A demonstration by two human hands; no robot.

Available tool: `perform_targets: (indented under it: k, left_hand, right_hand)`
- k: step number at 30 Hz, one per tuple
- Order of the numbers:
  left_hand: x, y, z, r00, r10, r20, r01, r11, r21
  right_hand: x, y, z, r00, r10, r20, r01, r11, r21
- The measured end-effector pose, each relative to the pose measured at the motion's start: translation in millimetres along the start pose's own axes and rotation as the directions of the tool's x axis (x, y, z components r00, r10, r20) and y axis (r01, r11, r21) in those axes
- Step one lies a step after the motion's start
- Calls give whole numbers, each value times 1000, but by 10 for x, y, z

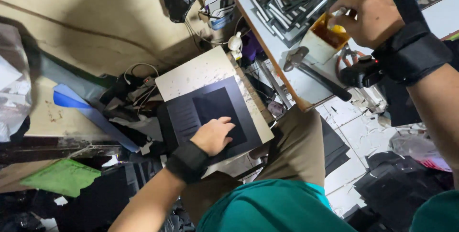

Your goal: Assembling a leather wallet by applying adhesive, positioning a plastic window, and hammering the edges to secure the bond.

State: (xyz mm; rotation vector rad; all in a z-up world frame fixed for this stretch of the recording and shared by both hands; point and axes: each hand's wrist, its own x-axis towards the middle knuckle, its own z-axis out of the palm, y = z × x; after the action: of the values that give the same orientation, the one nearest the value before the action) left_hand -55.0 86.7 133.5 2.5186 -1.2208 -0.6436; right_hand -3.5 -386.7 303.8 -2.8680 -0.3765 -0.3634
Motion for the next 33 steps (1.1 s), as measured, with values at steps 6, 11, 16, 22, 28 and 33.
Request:
perform_targets:
  k: [6, 11, 16, 22, 28, 33]
  left_hand:
    - [398, 9, 154, 979, -48, 197, 25, 993, 116]
    - [510, 1, 121, 952, -87, 295, 32, 982, 186]
    - [529, -75, 237, 969, -33, 246, -22, 976, 218]
    - [527, -130, 284, 990, 45, 131, -76, 968, 239]
    - [503, -177, 313, 994, 45, 102, -70, 964, 258]
    - [502, -105, 212, 996, 33, 85, -55, 961, 272]
  right_hand:
    - [-39, 390, 361, 979, 133, 154, -119, 988, -97]
    - [48, 446, 524, 932, 254, 257, -200, 956, -216]
    - [54, 375, 528, 925, 253, 282, -168, 941, -293]
    - [52, 433, 516, 909, 230, 346, -127, 947, -294]
    - [-38, 538, 254, 974, 66, 218, -45, 994, -102]
    - [-44, 492, 296, 985, 58, 161, -46, 996, -73]
